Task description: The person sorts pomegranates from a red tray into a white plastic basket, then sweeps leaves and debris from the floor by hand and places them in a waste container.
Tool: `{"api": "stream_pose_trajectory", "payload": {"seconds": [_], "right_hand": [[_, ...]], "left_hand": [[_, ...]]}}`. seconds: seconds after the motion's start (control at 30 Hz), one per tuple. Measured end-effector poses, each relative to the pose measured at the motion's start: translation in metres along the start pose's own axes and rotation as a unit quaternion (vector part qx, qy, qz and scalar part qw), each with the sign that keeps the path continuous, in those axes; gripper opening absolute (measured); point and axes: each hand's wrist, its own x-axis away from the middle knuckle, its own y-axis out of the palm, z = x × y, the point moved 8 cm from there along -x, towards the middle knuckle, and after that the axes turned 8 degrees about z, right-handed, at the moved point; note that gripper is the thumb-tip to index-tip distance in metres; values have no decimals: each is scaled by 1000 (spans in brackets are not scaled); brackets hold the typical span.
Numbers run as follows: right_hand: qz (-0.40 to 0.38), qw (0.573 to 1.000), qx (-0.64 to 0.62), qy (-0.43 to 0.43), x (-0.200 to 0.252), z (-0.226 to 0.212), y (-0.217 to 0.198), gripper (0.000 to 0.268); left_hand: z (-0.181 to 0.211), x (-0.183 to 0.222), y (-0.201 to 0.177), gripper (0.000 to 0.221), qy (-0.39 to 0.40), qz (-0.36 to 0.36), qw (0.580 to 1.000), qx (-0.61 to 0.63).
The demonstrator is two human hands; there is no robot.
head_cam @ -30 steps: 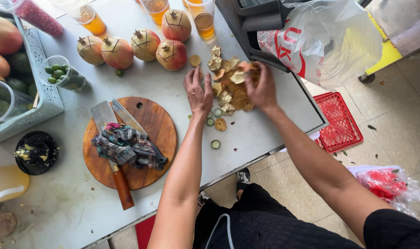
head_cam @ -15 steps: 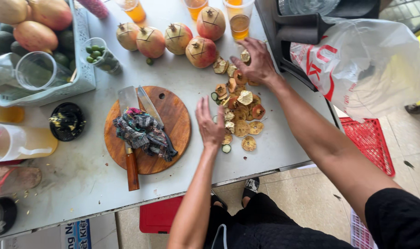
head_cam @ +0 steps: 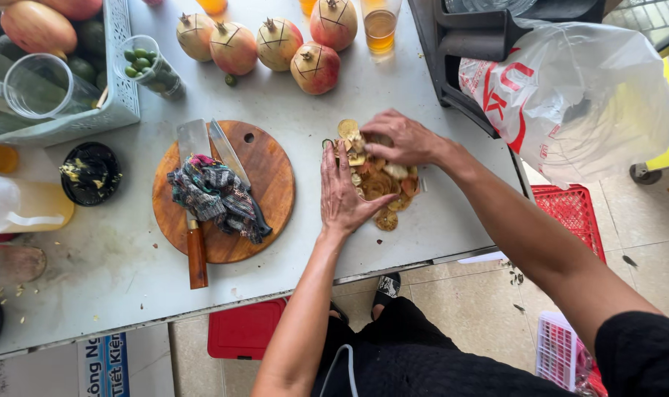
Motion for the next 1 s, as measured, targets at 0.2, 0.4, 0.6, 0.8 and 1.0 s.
{"api": "stream_pose_trajectory", "payload": {"seconds": [0.2,0.4,0.6,0.8,1.0], "right_hand": [[207,977,1,46,84,-19,-50,93],[296,933,77,191,103,-31,12,104],[459,847,-61,261,85,-53,32,64],[473,765,-377,222,39,-66,44,57],[541,508,-654,146,36,-71,44,55]], "left_hand": [[-18,1,-2,122,-46,9,996,76],[-29,-31,24,79,-76,-29,993,85],[-19,-24,18,65,-70,-6,972,223],[-60,-35,18,55,-241,68,817,520],[-24,-64,18,37,-150,23,761,631]]}}
